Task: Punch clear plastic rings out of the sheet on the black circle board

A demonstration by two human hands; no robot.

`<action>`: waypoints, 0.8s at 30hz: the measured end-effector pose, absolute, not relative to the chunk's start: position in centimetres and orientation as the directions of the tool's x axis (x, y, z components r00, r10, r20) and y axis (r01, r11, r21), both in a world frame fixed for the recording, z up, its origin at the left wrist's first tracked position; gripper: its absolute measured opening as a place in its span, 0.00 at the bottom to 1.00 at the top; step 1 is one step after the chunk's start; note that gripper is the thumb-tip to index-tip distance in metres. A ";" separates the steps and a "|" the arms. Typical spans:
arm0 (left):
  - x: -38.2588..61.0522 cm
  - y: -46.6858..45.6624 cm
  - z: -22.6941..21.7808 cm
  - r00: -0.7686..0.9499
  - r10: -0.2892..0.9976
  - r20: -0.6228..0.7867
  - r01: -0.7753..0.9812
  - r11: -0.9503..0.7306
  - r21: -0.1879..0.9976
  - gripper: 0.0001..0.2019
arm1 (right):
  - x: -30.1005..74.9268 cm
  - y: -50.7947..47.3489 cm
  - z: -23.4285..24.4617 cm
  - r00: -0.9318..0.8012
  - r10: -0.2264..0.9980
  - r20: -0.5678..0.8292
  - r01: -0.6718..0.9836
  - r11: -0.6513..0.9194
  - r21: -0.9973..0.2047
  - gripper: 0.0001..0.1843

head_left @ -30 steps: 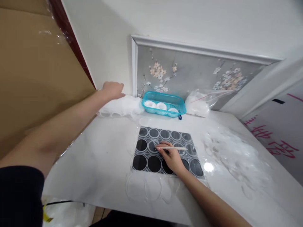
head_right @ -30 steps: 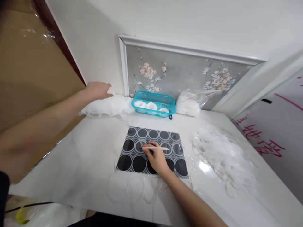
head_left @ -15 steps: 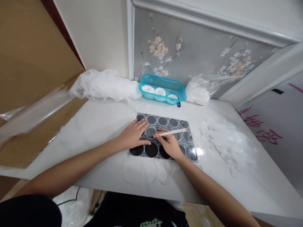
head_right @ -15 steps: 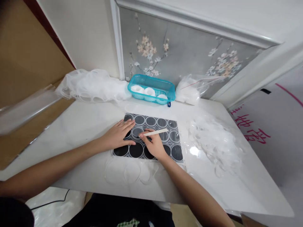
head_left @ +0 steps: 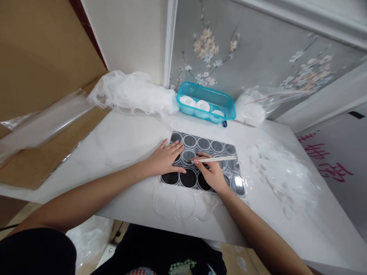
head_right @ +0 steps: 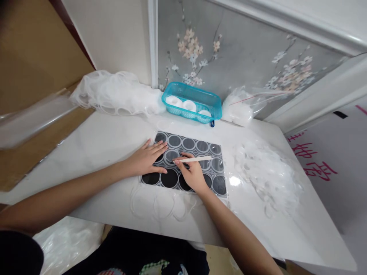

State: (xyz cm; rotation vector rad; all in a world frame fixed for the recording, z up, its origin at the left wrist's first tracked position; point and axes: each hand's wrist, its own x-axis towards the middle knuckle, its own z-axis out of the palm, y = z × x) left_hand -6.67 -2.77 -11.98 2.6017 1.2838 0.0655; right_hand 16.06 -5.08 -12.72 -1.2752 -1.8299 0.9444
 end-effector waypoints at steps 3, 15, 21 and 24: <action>-6.8 -2.7 -12.1 0.617 0.785 -0.050 0.770 -0.589 0.245 0.48 | 16.0 -5.1 -12.8 -0.257 0.956 0.143 0.440 0.248 -0.863 0.14; -6.8 -2.5 -12.1 0.624 0.780 -0.039 0.757 -0.592 0.276 0.47 | 16.1 -5.2 -12.8 -0.288 0.936 0.202 0.460 0.320 -0.829 0.14; -6.6 -2.5 -11.9 0.619 0.780 -0.089 0.768 -0.577 0.278 0.48 | 16.0 -5.6 -12.6 -0.561 0.786 0.259 0.614 0.605 -0.506 0.12; -6.4 -2.6 -11.7 0.621 0.778 -0.101 0.766 -0.574 0.289 0.48 | 16.1 -4.0 -11.6 -0.621 0.726 0.295 0.654 0.687 -0.316 0.12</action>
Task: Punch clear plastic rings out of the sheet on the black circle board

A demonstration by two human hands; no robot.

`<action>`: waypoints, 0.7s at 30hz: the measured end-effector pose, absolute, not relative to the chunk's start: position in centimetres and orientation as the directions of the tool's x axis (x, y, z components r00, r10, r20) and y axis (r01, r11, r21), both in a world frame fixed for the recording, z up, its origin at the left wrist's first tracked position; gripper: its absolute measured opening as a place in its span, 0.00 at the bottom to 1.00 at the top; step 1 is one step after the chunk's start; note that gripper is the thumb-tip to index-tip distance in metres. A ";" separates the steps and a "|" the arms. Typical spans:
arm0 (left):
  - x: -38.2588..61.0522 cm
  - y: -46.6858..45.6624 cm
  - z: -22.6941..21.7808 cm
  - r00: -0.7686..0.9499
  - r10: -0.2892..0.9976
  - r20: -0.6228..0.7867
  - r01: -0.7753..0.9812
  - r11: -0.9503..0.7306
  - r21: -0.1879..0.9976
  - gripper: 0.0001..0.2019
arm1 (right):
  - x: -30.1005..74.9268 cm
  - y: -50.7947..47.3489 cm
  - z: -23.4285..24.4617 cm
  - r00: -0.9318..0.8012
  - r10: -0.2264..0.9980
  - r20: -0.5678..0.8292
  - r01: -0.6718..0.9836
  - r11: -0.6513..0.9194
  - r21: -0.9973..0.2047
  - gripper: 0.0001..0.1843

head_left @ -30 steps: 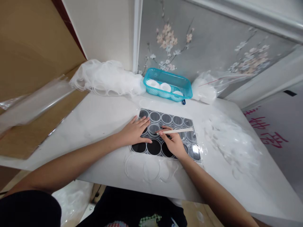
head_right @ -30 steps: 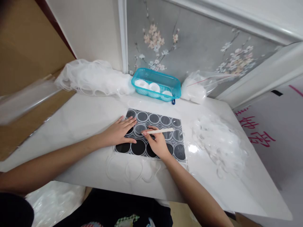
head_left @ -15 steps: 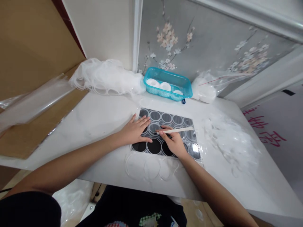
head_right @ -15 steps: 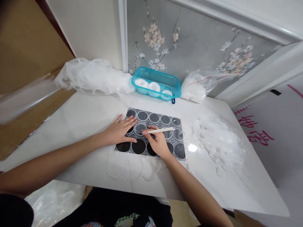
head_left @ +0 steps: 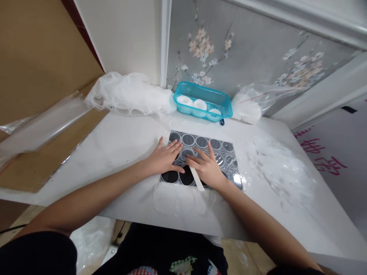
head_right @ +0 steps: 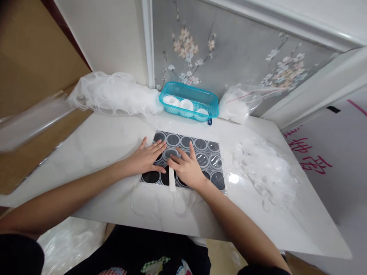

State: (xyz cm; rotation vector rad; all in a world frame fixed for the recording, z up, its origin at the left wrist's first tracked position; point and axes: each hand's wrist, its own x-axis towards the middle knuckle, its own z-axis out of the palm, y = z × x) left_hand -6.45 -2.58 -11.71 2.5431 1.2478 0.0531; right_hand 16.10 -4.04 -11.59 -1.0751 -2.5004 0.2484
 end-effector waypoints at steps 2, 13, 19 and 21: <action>-6.4 -2.5 -11.5 0.614 0.783 -0.102 0.771 -0.566 0.292 0.48 | 16.5 -2.3 -10.5 -0.476 0.771 0.422 0.742 0.610 -0.279 0.13; -8.8 -1.6 -9.0 0.652 0.753 -0.089 0.707 -0.560 0.432 0.48 | 20.2 -4.4 -9.9 -0.125 0.920 0.371 0.671 0.354 -0.651 0.17; -7.9 -5.6 -7.2 0.716 0.686 0.127 0.602 -0.699 0.385 0.16 | 25.6 -9.9 -10.8 0.030 0.970 0.243 0.624 0.172 -0.762 0.20; -7.2 -6.7 -7.4 0.752 0.648 0.120 0.573 -0.733 0.368 0.13 | 27.0 -11.7 -11.8 0.046 0.975 0.219 0.667 0.133 -0.733 0.20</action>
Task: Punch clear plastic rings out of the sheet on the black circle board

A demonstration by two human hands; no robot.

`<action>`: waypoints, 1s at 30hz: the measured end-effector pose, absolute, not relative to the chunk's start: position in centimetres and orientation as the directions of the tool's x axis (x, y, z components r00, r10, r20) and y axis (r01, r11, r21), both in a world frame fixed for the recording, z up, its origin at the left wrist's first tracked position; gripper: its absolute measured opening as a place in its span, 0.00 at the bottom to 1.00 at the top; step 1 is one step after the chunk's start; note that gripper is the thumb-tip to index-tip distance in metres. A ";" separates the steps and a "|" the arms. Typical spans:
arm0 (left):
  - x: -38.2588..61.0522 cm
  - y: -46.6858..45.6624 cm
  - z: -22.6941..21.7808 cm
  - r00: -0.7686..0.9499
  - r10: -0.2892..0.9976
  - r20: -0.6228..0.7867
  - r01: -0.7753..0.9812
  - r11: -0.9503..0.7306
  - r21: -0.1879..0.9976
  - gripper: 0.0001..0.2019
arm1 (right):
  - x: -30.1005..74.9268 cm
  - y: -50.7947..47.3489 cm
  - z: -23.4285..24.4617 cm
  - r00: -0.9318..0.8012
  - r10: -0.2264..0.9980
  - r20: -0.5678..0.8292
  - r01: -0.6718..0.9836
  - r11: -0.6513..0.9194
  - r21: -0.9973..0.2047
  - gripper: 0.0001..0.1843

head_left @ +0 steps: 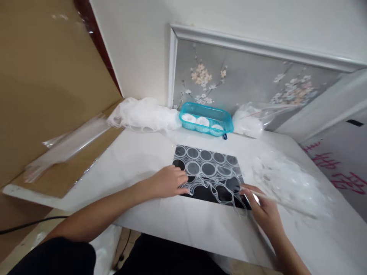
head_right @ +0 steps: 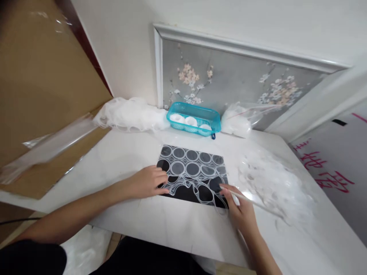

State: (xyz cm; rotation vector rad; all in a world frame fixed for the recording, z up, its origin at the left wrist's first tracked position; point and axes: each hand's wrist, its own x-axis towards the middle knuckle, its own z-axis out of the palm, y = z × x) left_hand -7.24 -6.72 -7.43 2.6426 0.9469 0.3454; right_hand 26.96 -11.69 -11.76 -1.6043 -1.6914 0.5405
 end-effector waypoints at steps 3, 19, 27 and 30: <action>-6.8 -7.3 -8.0 0.759 0.635 0.144 0.547 -0.741 0.389 0.12 | 27.8 -13.4 -13.4 0.034 0.972 0.231 0.696 0.142 -0.704 0.19; -18.4 4.8 -7.9 0.242 0.826 0.508 0.822 -0.453 0.345 0.22 | 27.3 -12.6 -14.6 -0.037 0.972 0.231 0.663 0.197 -0.723 0.23; -19.2 5.8 -10.9 0.080 0.788 0.610 0.859 -0.365 0.359 0.24 | 27.9 -12.6 -15.2 -0.035 0.973 0.226 0.633 0.197 -0.749 0.22; -18.5 6.0 -11.5 0.104 0.778 0.619 0.842 -0.400 0.361 0.23 | 28.2 -12.6 -15.3 -0.063 0.976 0.208 0.646 0.199 -0.737 0.21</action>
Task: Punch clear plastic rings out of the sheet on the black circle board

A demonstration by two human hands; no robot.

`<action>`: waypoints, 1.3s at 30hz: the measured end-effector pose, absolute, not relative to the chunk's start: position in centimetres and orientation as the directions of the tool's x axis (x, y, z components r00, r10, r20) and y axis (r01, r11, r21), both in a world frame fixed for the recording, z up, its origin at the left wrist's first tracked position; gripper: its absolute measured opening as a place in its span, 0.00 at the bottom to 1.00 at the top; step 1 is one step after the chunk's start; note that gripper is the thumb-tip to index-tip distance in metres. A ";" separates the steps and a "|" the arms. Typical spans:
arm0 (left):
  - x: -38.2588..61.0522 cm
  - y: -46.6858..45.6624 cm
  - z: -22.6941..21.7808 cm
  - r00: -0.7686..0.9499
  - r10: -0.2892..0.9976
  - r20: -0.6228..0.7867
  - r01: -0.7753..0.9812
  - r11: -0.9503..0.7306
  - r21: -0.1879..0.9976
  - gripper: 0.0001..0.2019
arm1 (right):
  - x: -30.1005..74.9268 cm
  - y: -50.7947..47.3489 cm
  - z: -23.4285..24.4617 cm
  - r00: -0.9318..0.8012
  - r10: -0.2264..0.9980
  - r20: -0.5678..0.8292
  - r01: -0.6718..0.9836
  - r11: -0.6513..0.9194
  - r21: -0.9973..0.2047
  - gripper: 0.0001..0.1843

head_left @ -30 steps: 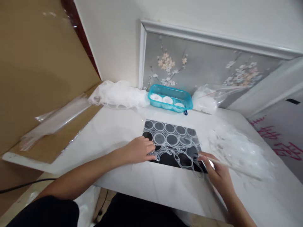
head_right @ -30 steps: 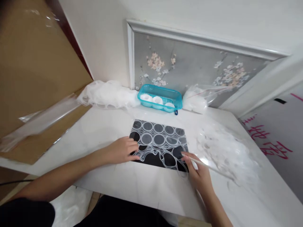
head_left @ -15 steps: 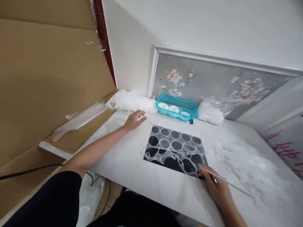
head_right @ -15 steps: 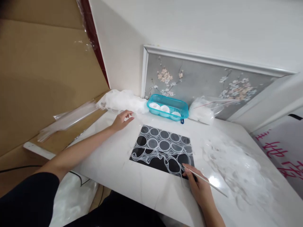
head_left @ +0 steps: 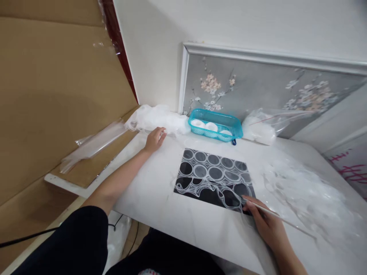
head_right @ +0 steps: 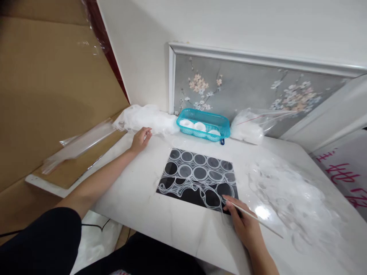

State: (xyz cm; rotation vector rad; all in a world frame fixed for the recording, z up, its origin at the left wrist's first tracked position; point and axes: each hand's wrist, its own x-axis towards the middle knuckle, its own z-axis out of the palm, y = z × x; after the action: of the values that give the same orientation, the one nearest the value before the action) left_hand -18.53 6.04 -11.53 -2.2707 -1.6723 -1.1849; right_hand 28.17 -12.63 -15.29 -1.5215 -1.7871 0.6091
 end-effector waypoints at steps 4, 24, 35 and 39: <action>-17.4 5.9 -11.7 0.127 0.761 0.636 0.818 -0.443 0.366 0.23 | 28.2 -12.6 -15.3 -0.086 0.974 0.208 0.651 0.213 -0.729 0.22; -7.7 -0.8 -10.9 0.345 0.684 0.643 0.620 -0.680 0.391 0.18 | 27.7 -12.6 -15.2 -0.070 0.978 0.199 0.652 0.195 -0.733 0.24; -24.9 7.4 -9.0 0.093 0.619 0.780 0.812 -0.500 0.300 0.25 | 28.0 -12.8 -15.4 -0.049 0.974 0.220 0.665 0.196 -0.721 0.22; -21.3 7.4 -11.6 0.069 0.636 0.769 0.804 -0.492 0.335 0.23 | 28.7 -12.7 -15.8 -0.111 0.972 0.206 0.682 0.226 -0.695 0.20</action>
State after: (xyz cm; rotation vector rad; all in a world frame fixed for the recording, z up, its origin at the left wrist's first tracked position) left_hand -21.27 7.40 -11.59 -2.1574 -1.4752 -1.3938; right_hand 28.66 -12.69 -15.80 -1.5231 -1.8642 0.5816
